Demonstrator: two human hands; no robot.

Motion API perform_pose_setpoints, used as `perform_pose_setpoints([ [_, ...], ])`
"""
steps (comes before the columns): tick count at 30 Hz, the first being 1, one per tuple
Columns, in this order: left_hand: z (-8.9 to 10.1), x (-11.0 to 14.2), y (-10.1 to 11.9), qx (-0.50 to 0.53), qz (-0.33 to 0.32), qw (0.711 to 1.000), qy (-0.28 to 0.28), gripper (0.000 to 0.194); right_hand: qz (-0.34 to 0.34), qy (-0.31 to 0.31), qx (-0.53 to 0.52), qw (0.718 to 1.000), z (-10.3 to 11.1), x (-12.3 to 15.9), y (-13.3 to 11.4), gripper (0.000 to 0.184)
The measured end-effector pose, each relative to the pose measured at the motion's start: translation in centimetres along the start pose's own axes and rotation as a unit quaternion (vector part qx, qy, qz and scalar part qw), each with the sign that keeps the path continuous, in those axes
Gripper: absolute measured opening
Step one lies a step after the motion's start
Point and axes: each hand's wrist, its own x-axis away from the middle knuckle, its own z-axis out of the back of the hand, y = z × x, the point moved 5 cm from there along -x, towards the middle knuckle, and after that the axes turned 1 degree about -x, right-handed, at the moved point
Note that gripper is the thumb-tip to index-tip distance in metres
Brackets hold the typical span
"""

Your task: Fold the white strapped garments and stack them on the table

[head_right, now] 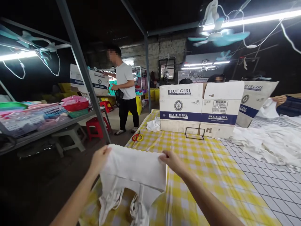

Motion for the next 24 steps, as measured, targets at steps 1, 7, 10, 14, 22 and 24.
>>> perform_pose_setpoints([
  [1, -2.0, -0.6, -0.2, -0.018, -0.006, 1.0, -0.019, 0.025, -0.012, 0.004, 0.011, 1.0, -1.5, -1.1, 1.6, 0.022],
  [7, -8.2, -1.9, -0.7, -0.07, -0.02, 0.995, -0.072, 0.023, -0.053, 0.027, 0.048, 0.997, -5.1, -2.9, 7.8, 0.018],
  [10, -8.9, -2.8, -0.8, -0.093, -0.021, 0.992, -0.084, 0.024, -0.062, 0.031, 0.049, 0.996, -4.8, -3.5, 9.4, 0.018],
  [14, -10.6, -4.3, -0.5, -0.129, -0.01, 0.987, -0.096, 0.025, -0.094, 0.042, 0.05, 0.993, -4.6, -5.0, 11.0, 0.018],
  [22, -14.0, -5.4, -0.4, -0.191, 0.0, 0.973, -0.134, 0.028, -0.112, 0.097, 0.102, 0.984, -4.6, -5.6, 12.0, 0.019],
  [24, -14.3, -5.2, -0.2, -0.202, -0.004, 0.97, -0.136, 0.029, -0.115, 0.105, 0.118, 0.981, -4.5, -5.7, 12.1, 0.018],
])
